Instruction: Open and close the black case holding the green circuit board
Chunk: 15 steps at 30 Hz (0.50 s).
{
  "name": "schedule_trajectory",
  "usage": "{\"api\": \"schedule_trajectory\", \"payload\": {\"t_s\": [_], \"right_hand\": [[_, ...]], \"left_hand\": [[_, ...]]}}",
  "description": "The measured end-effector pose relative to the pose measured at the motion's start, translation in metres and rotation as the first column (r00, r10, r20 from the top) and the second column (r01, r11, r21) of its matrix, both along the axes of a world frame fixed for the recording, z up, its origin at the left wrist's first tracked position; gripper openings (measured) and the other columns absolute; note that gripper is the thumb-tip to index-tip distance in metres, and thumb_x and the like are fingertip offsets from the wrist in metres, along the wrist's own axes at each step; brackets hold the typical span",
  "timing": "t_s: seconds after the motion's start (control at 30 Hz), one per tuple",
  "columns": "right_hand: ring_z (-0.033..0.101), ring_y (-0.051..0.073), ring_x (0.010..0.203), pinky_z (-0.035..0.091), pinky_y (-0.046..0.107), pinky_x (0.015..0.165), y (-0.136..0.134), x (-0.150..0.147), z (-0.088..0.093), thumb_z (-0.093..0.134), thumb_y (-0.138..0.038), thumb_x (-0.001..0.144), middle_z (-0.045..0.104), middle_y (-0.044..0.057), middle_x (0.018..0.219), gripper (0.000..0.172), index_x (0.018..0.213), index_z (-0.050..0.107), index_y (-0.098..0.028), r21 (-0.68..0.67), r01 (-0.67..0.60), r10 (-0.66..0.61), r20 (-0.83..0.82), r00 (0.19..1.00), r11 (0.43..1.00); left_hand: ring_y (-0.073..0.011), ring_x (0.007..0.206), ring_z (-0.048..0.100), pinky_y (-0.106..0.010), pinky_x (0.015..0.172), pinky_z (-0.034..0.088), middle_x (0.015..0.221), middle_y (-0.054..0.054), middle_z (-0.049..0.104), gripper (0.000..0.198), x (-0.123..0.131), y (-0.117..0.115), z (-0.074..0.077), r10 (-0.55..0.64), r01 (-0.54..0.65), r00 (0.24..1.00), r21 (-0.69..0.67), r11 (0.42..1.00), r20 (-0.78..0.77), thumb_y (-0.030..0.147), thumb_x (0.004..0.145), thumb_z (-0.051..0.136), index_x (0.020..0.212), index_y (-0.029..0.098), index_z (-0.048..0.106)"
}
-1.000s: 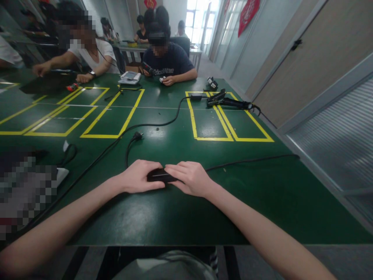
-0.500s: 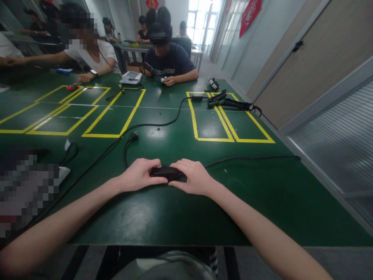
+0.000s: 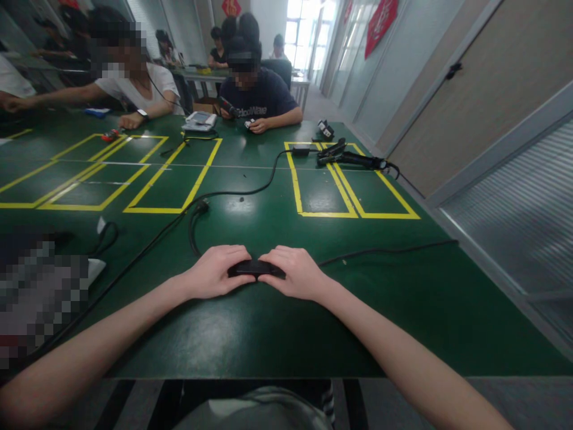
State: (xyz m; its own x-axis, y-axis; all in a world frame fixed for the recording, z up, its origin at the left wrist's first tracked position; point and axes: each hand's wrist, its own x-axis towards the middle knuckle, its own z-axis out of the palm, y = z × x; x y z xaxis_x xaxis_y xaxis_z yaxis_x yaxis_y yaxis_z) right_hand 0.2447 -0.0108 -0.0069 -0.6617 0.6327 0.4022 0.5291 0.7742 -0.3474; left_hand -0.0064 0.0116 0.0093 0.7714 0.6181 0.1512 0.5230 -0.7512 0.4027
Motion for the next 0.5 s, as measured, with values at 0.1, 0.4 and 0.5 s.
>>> {"api": "schedule_trajectory", "payload": {"t_s": [0.1,0.4,0.5], "right_hand": [[0.067,0.022,0.082,0.053,0.034,0.071,-0.001,-0.002,0.001,0.053,-0.039,0.105,0.075,0.010,0.093,0.027,0.111,0.069,-0.018,0.031,0.041,-0.041,0.007,0.999,0.999],[0.069,0.022,0.083,0.055,0.034,0.074,-0.004,-0.006,0.001,0.049,-0.035,0.107,0.076,0.009,0.095,0.027,0.111,0.069,-0.019,-0.080,0.132,-0.132,0.004,0.991,0.988],[0.070,0.019,0.080,0.055,0.031,0.073,-0.006,-0.007,0.002,0.055,-0.036,0.104,0.075,0.006,0.096,0.023,0.116,0.066,-0.021,-0.135,0.152,-0.156,-0.021,0.988,0.979]], "left_hand": [[-0.0232,0.088,0.067,-0.034,0.080,0.051,0.100,-0.007,0.070,0.029,0.005,-0.005,0.002,0.035,-0.034,0.999,0.051,0.998,-0.026,0.045,0.098,0.060,0.109,0.018,0.061],[-0.0285,0.103,0.066,-0.040,0.088,0.054,0.110,-0.011,0.067,0.026,0.021,-0.016,0.005,0.079,-0.041,0.968,0.161,0.986,-0.239,0.025,0.094,0.065,0.115,0.017,0.052],[-0.0253,0.096,0.067,-0.036,0.081,0.054,0.106,-0.009,0.066,0.019,0.016,-0.009,0.004,-0.012,0.030,0.975,0.076,0.997,-0.221,0.028,0.098,0.062,0.110,0.018,0.050]]}}
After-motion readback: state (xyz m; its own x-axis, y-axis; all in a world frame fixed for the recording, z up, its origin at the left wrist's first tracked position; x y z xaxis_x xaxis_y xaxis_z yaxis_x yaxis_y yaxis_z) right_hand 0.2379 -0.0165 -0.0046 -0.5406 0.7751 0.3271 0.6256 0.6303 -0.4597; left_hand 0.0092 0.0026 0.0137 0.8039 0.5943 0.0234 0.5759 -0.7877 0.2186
